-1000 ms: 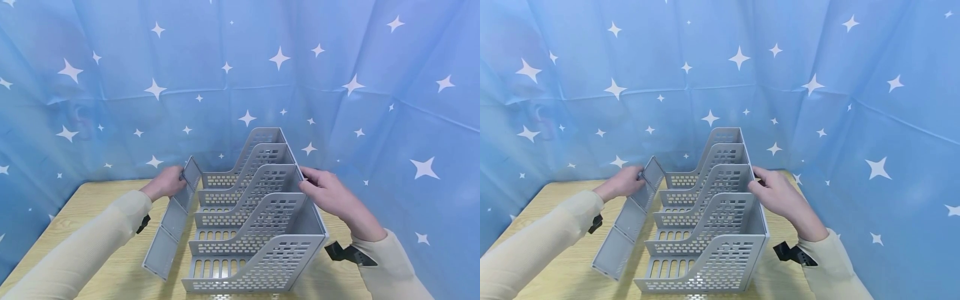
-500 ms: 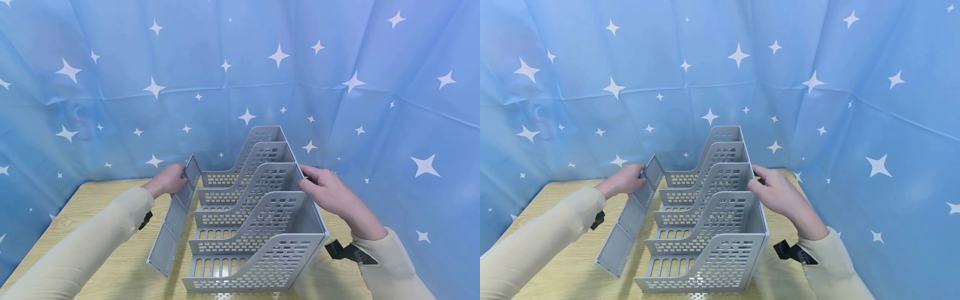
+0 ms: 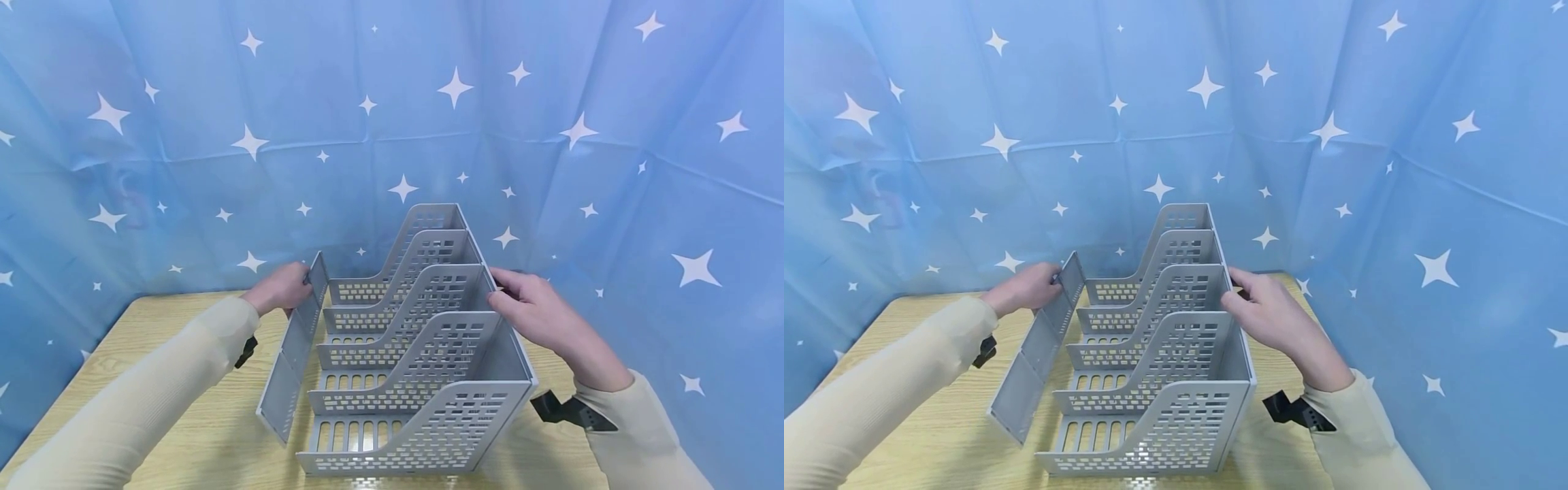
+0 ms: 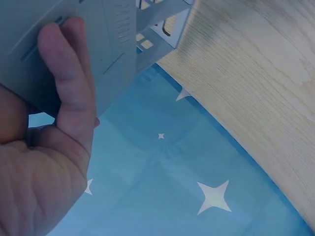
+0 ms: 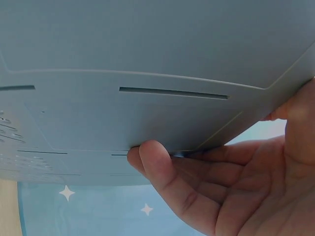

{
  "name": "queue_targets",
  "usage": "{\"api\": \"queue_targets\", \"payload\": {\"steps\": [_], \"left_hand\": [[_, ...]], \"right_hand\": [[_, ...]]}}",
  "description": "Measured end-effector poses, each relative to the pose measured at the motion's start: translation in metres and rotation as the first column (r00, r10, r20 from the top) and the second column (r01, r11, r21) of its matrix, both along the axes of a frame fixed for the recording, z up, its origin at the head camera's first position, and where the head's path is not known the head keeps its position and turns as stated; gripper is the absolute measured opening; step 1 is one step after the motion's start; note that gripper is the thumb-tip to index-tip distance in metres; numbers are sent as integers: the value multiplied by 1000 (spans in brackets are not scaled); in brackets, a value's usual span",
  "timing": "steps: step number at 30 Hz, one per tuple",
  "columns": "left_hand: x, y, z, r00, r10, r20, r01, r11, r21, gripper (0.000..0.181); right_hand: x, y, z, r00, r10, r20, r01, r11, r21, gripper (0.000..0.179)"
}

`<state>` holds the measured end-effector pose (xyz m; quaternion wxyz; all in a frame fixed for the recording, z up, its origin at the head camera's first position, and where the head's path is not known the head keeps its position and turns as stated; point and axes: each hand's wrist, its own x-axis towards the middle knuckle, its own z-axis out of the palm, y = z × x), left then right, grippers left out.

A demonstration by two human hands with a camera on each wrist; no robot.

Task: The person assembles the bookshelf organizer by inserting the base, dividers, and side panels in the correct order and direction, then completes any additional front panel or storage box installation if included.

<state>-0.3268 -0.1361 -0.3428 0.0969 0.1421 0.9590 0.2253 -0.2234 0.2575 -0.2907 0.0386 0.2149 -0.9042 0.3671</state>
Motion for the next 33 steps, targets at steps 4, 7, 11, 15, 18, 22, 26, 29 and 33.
{"api": "queue_targets", "payload": {"steps": [4,7,11,15,18,22,26,29,33], "left_hand": [[0,3,2,1000,5,15,-5,1000,9,31],[1,7,2,1000,8,29,-8,1000,4,27],[2,10,1,999,21,39,-22,1000,17,23],[3,12,0,999,36,35,-37,999,27,22],[4,13,-1,999,33,34,-34,999,23,23],[6,15,-1,999,32,28,-32,999,15,24],[8,18,-1,999,35,19,-35,999,5,25],[10,20,-1,999,33,14,-33,999,-6,32],[11,22,0,999,31,20,-31,999,-23,44]], "right_hand": [[0,0,0,1000,-1,2,1,1000,-1,48],[1,0,0,1000,-4,6,4,1000,0,48],[1,1,0,1000,-4,10,4,1000,1,49],[0,2,0,1000,-2,15,1,1000,4,50],[0,3,-1,1000,-1,24,1,1000,2,50],[-1,4,-1,1000,-4,31,4,1000,-4,50],[-3,3,-1,999,-5,32,6,1000,-5,50],[-3,3,-2,1000,-9,26,9,1000,-4,50],[-3,3,-2,1000,-13,18,14,1000,-3,50]]}}
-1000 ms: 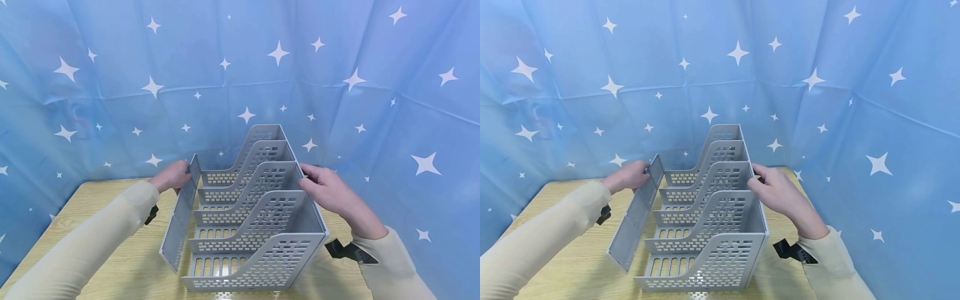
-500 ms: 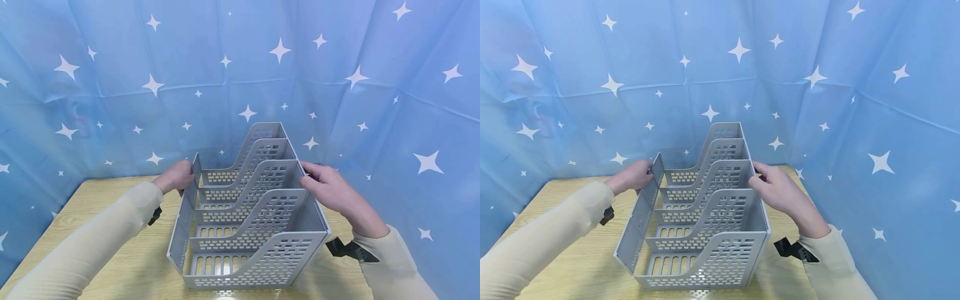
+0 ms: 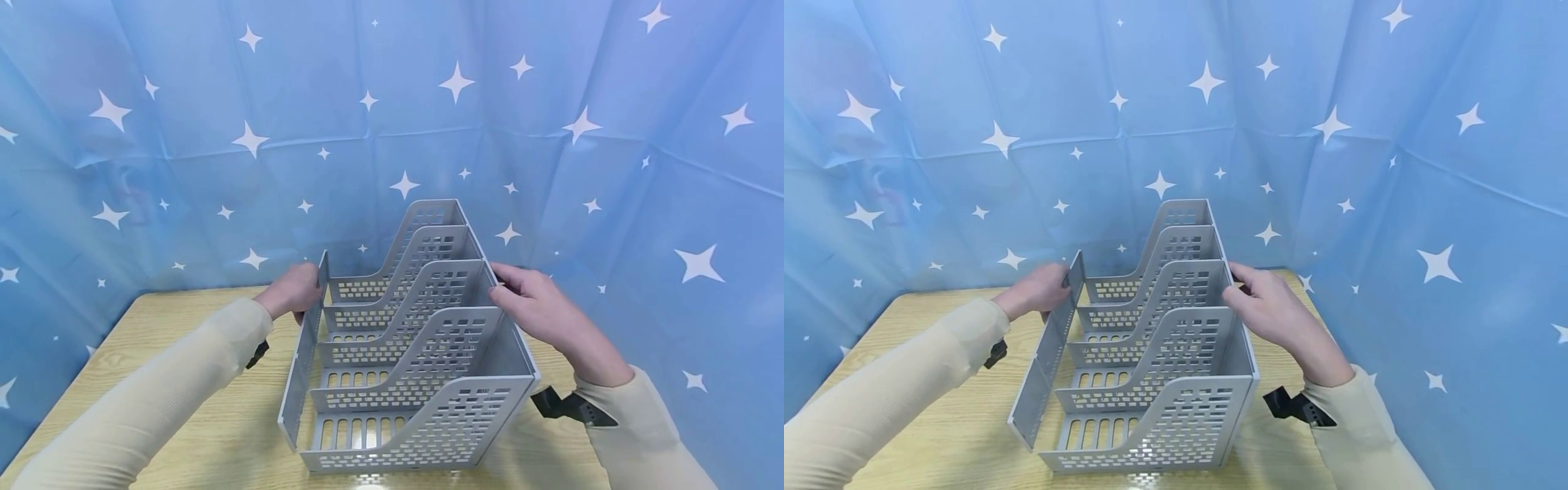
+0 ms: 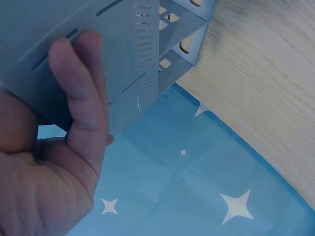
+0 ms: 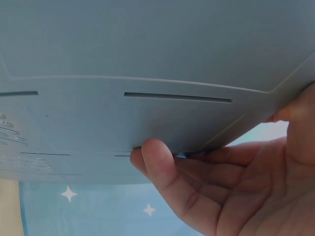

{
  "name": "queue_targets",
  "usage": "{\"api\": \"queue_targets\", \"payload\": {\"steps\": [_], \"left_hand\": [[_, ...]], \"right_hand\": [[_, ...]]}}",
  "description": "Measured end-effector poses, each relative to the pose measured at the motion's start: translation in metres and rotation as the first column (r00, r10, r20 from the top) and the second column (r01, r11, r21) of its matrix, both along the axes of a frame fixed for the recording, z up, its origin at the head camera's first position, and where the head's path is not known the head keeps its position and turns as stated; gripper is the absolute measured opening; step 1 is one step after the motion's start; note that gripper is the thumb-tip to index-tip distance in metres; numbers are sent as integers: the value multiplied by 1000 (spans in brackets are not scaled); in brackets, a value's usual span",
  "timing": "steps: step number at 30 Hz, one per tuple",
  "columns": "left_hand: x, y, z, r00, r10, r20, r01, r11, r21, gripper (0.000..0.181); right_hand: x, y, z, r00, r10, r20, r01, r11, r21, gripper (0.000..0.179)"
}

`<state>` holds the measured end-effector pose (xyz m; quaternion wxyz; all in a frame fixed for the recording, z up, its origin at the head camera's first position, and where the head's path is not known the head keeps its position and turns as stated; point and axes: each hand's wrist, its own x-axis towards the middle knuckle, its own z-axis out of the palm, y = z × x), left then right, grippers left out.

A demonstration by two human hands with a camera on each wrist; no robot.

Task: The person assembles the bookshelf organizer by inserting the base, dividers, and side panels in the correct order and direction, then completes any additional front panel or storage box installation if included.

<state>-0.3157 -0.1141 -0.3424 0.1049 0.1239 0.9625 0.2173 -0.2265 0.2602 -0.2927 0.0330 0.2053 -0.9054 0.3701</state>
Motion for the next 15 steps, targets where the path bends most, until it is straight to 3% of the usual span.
{"api": "queue_targets", "payload": {"steps": [15], "left_hand": [[0,1,-2,1000,-4,-6,4,1000,12,37]], "right_hand": [[3,-1,3,1000,2,22,-2,1000,-3,51]]}}
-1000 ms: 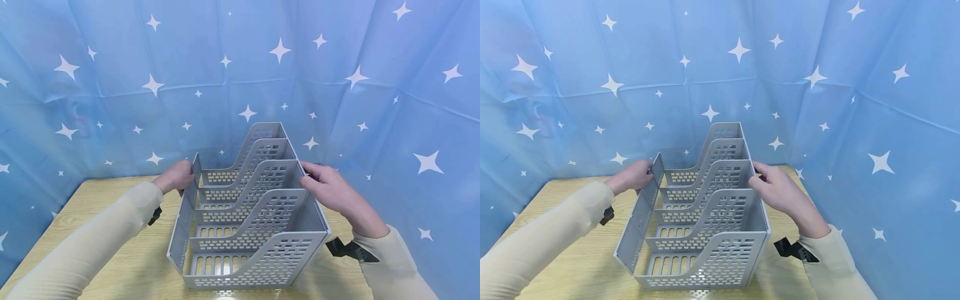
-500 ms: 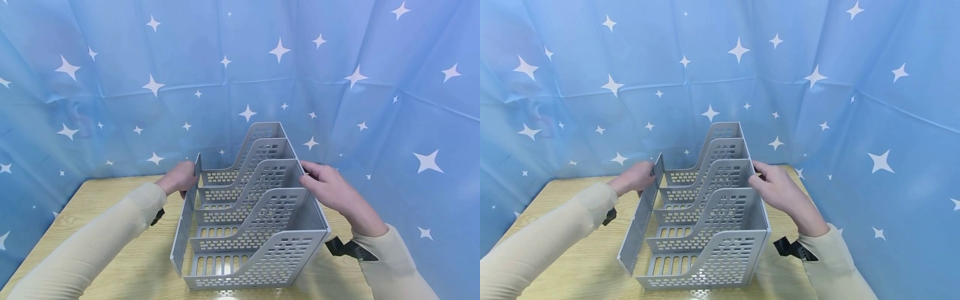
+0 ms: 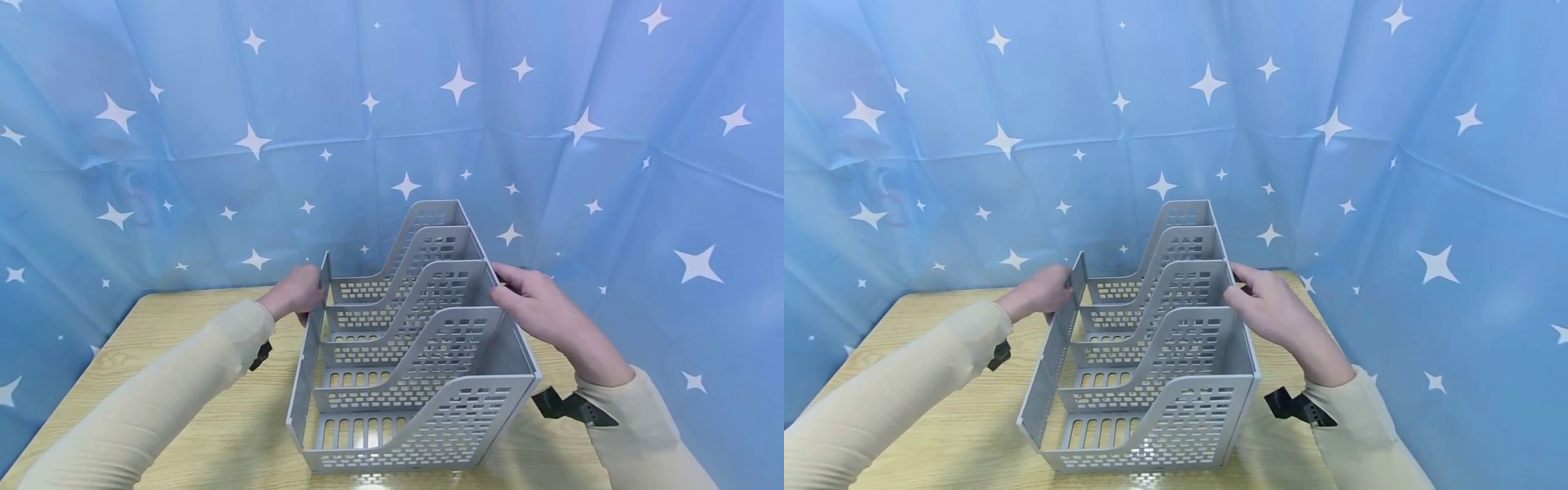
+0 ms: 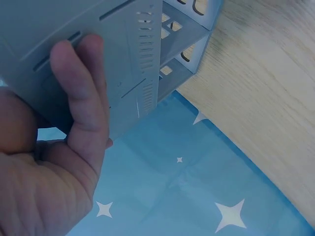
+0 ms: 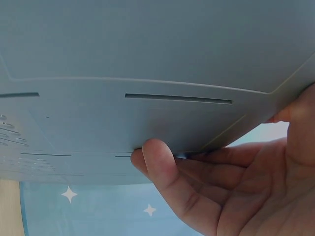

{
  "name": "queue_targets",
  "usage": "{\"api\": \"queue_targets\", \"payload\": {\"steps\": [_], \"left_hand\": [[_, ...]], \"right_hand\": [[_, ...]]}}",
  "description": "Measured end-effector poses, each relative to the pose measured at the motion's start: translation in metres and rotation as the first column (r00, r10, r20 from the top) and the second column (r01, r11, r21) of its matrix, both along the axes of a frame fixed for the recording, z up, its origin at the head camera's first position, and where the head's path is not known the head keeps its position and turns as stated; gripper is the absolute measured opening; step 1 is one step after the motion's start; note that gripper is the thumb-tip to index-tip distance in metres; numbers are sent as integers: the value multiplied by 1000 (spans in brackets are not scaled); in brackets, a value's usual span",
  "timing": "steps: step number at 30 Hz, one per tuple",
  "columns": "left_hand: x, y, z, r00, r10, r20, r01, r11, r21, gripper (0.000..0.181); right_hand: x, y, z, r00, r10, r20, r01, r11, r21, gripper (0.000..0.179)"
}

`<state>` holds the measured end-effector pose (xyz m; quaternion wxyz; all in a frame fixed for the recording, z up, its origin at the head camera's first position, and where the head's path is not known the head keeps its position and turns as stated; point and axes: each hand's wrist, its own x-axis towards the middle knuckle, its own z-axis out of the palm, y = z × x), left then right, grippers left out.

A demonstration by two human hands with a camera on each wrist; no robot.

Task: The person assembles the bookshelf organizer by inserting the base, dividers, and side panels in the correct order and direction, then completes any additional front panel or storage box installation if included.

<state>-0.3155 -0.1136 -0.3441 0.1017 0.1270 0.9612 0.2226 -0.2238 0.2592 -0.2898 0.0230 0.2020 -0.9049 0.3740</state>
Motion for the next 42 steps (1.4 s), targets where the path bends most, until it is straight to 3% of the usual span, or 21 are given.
{"api": "queue_targets", "payload": {"steps": [6,14,19,29,33,37,40,42], "left_hand": [[4,-6,-3,1000,19,12,-19,999,29,33],[6,-9,-12,998,64,-23,-62,995,77,29],[9,-6,-10,996,91,-22,-88,990,110,31],[19,-7,-9,977,132,166,-165,966,201,36],[27,-9,-10,967,95,237,-163,944,287,29],[38,-10,-11,944,48,325,-175,911,374,43],[46,-10,-13,938,7,347,-161,894,418,50],[49,-11,-14,943,0,332,-151,890,430,51]], "right_hand": [[1,-1,-2,1000,1,2,-1,1000,0,51],[1,-2,-2,1000,3,5,-3,1000,-9,50],[-1,-2,-2,1000,3,-15,-3,1000,-4,50],[-2,-1,-3,1000,0,4,0,1000,-2,50],[-4,-1,-2,1000,-18,6,18,1000,8,50],[-6,-1,-2,1000,-25,16,25,1000,13,51],[-6,0,-2,999,-23,27,23,1000,9,51],[-7,0,-2,999,-25,24,24,1000,12,51]]}}
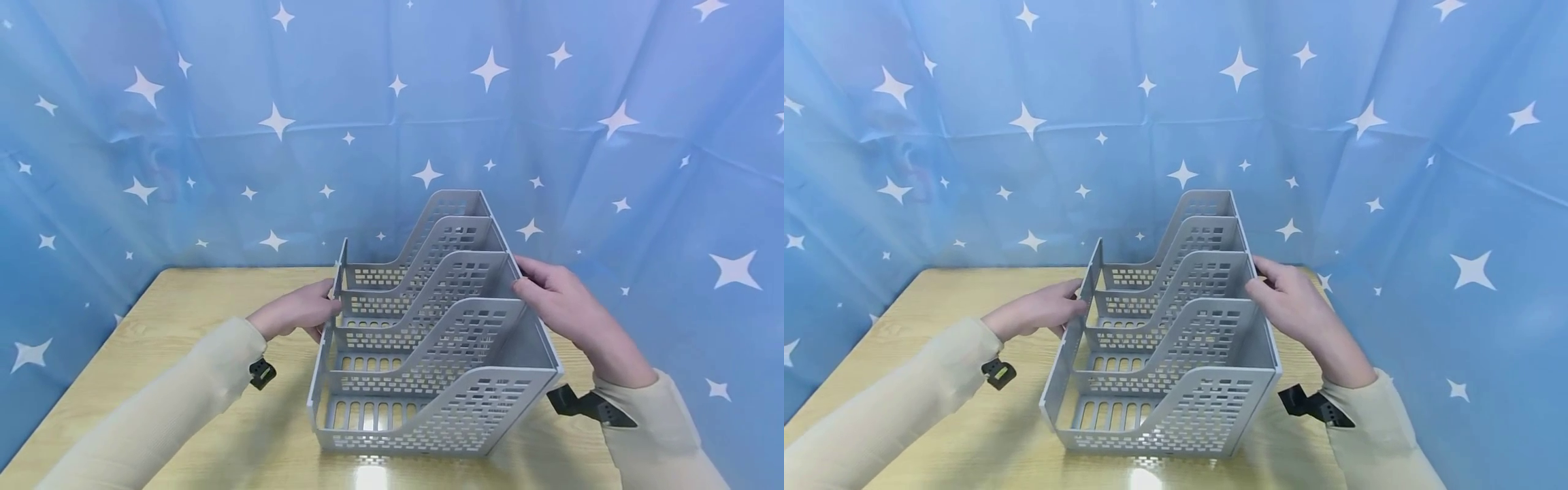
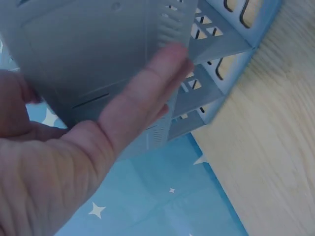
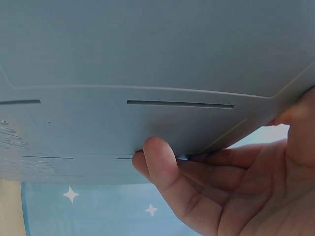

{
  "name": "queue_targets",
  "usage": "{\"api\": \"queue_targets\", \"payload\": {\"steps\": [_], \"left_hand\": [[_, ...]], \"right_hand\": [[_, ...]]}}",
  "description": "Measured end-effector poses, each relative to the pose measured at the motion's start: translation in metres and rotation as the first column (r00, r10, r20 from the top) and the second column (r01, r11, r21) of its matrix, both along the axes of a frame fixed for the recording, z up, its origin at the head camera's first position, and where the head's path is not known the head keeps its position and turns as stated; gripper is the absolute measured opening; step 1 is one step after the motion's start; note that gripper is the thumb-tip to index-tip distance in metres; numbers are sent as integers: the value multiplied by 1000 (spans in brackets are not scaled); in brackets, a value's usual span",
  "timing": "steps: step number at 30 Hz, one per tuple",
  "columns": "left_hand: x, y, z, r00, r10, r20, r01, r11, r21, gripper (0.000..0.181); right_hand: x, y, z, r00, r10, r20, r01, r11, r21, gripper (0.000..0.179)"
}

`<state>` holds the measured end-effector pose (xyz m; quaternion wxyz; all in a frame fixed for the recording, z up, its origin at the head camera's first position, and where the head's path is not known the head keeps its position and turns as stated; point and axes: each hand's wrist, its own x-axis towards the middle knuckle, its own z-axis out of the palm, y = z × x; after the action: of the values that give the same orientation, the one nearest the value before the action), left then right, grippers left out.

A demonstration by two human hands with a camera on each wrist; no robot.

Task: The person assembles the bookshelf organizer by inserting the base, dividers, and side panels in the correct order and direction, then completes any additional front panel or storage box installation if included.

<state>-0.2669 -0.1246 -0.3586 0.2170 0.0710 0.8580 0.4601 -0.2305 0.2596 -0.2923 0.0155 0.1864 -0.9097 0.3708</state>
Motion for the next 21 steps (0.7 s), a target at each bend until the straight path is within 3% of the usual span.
{"api": "queue_targets", "payload": {"steps": [13,16,21], "left_hand": [[6,0,-10,994,41,-103,-38,999,36,44],[10,6,-13,983,84,-162,-90,995,-30,41],[15,14,-17,959,98,-264,-145,976,-161,37]], "right_hand": [[-2,0,-1,1000,-17,-3,17,1000,7,50],[-3,1,-2,1000,-18,3,18,1000,5,51],[-4,2,-3,1000,-16,24,17,1000,-11,51]]}}
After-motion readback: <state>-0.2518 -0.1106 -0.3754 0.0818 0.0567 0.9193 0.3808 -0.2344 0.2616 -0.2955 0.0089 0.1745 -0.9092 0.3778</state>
